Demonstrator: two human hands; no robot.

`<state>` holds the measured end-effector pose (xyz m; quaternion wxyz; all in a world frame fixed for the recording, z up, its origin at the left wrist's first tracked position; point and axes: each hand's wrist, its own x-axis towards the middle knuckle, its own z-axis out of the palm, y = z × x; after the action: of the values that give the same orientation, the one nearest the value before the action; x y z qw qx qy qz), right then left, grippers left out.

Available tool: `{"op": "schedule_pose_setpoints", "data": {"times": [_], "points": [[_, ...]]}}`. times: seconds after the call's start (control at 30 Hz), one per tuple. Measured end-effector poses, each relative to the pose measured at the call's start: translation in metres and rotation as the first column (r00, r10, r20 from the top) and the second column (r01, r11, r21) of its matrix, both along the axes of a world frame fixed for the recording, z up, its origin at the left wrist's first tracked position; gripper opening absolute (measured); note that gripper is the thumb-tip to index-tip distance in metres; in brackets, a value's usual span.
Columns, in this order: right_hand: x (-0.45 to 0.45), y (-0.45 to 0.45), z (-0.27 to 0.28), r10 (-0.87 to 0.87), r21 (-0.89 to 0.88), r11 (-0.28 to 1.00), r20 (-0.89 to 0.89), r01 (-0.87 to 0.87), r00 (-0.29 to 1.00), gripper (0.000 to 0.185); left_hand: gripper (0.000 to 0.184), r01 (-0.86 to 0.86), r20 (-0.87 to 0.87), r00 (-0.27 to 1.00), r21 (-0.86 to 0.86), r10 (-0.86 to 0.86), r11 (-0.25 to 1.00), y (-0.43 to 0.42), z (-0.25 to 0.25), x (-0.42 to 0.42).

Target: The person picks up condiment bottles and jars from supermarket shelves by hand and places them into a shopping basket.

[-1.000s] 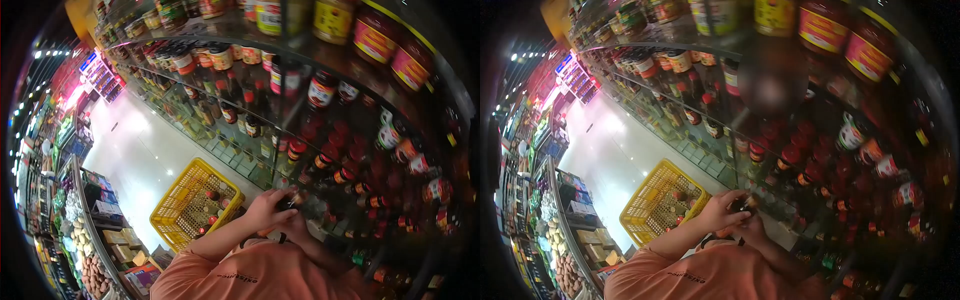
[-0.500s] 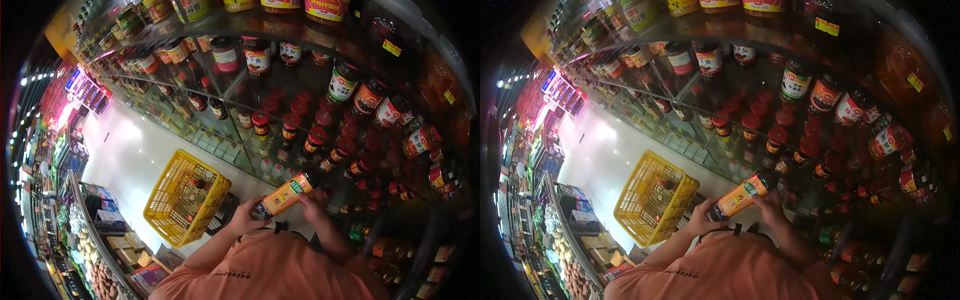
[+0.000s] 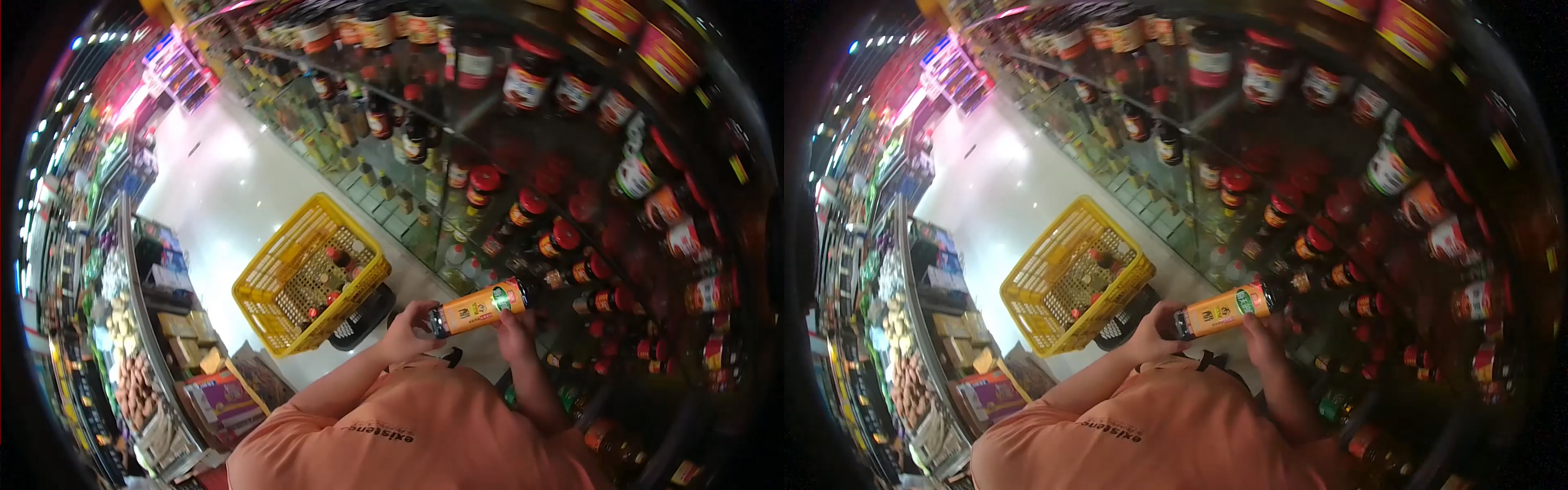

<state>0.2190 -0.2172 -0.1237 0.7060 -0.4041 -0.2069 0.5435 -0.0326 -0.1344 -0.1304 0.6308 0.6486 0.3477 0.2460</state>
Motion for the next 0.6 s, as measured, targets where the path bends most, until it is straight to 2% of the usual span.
{"op": "schedule_pose_setpoints", "data": {"times": [0.03, 0.1, 0.13, 0.17, 0.2, 0.23, 0.27, 0.3, 0.37, 0.4, 0.43, 0.5, 0.6], "points": [[-0.006, 0.004, -0.005, 0.033, -0.005, 0.999, 0.0, -0.033, 0.999, 0.058, 0.078, -0.033, 0.0, 0.999, -0.005, 0.033, 0.999, 0.006, -0.006, -0.007], [-0.014, 0.012, -0.01, 0.03, -0.066, 0.998, 0.147, -0.02, 0.989, 0.057, 0.066, 0.054, 0.272, 0.962, -0.302, 0.032, 0.952, 0.019, -0.014, -0.016], [-0.023, 0.019, -0.005, 0.032, -0.014, 0.999, 0.189, -0.03, 0.981, 0.061, 0.069, 0.0, 0.346, 0.931, -0.327, 0.12, 0.945, 0.024, -0.004, -0.017], [-0.03, 0.027, 0.0, 0.05, -0.016, 0.999, 0.193, -0.048, 0.98, 0.061, 0.069, -0.016, 0.349, 0.927, -0.33, 0.138, 0.944, 0.033, 0.005, -0.021], [-0.038, 0.035, 0.004, 0.158, -0.024, 0.987, 0.314, -0.158, 0.936, 0.058, 0.072, -0.037, 0.206, 0.978, -0.012, 0.038, 0.999, 0.043, 0.014, -0.026], [-0.047, 0.042, 0.006, 0.258, -0.046, 0.963, 0.427, -0.264, 0.867, 0.056, 0.075, 0.0, 0.026, 1.0, 0.3, -0.009, 0.954, 0.051, 0.029, -0.029], [-0.067, 0.052, 0.006, 0.209, -0.031, 0.976, 0.416, -0.216, 0.885, 0.056, 0.078, -0.009, 0.001, 1.0, 0.437, 0.01, 0.899, 0.057, 0.045, -0.03], [-0.079, 0.061, 0.001, 0.221, -0.036, 0.973, 0.418, -0.227, 0.881, 0.056, 0.078, -0.021, 0.003, 1.0, 0.433, 0.022, 0.901, 0.064, 0.059, -0.031], [-0.097, 0.077, -0.01, 0.367, -0.143, 0.924, 0.593, -0.355, 0.717, 0.063, 0.076, 0.077, -0.136, 0.991, 0.466, -0.014, 0.881, 0.078, 0.076, -0.032], [-0.107, 0.09, 0.014, 0.494, -0.383, 0.86, 0.79, -0.336, 0.364, 0.072, 0.062, 0.004, -0.141, 0.987, 0.519, 0.081, 0.855, 0.083, 0.079, -0.032], [-0.114, 0.098, 0.009, 0.501, -0.388, 0.855, 0.788, -0.343, 0.357, 0.072, 0.062, -0.005, -0.139, 0.986, 0.515, 0.09, 0.857, 0.091, 0.076, -0.038], [-0.131, 0.117, 0.0, 0.427, -0.287, 0.869, 0.846, -0.402, 0.319, 0.077, 0.046, -0.009, -0.219, 0.965, 0.524, 0.145, 0.852, 0.109, 0.069, -0.052], [-0.15, 0.147, 0.009, 0.424, -0.254, 0.854, 0.845, -0.454, 0.325, 0.081, 0.032, -0.177, -0.031, 0.975, 0.478, 0.218, 0.861, 0.137, 0.062, -0.095]]}}
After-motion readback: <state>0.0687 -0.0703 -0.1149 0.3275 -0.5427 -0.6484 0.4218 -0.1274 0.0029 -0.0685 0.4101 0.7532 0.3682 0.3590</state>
